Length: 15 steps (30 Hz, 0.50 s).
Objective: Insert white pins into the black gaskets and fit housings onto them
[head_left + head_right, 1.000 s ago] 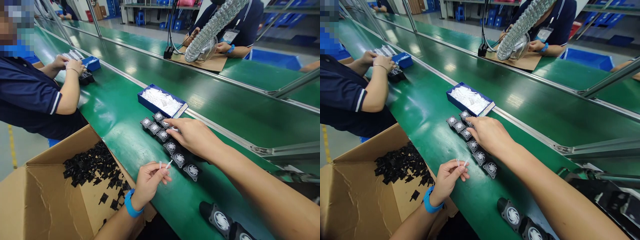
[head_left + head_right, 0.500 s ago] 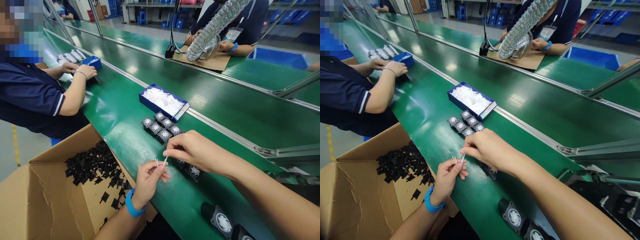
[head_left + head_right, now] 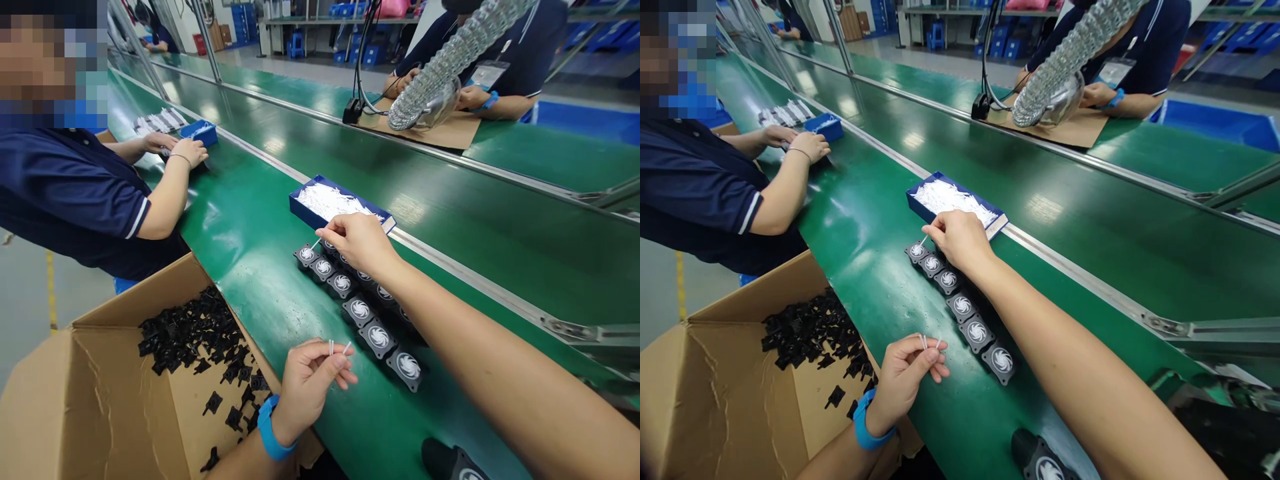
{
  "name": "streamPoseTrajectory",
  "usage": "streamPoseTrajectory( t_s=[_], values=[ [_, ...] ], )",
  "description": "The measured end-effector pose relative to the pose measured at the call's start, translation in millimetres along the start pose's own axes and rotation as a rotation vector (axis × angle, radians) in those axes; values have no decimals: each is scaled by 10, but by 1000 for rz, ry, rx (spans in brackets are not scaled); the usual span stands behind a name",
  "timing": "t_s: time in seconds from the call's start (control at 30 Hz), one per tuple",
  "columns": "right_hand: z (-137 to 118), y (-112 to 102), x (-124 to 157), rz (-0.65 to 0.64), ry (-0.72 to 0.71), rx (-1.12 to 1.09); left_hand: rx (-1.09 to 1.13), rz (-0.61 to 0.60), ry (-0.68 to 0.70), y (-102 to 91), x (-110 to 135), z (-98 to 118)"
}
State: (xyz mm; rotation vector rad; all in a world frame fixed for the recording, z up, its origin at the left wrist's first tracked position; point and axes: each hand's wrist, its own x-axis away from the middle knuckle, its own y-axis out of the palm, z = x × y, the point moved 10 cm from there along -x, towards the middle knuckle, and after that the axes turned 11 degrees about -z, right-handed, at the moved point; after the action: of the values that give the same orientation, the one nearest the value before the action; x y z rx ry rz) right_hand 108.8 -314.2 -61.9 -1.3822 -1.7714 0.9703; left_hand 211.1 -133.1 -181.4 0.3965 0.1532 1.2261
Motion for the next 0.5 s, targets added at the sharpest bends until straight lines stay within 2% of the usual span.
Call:
streamPoseTrajectory(
  t_s=[0.27, 0.37, 0.5],
  values=[
    [-83, 44, 13, -2, -35, 152, 13, -10, 4, 7, -6, 1],
    [-301, 102, 69, -45, -151, 268, 10, -17, 2, 12, -8, 0],
    [-637, 248, 166, -166, -319, 396, 0, -5, 0, -3, 3, 9]
  ],
)
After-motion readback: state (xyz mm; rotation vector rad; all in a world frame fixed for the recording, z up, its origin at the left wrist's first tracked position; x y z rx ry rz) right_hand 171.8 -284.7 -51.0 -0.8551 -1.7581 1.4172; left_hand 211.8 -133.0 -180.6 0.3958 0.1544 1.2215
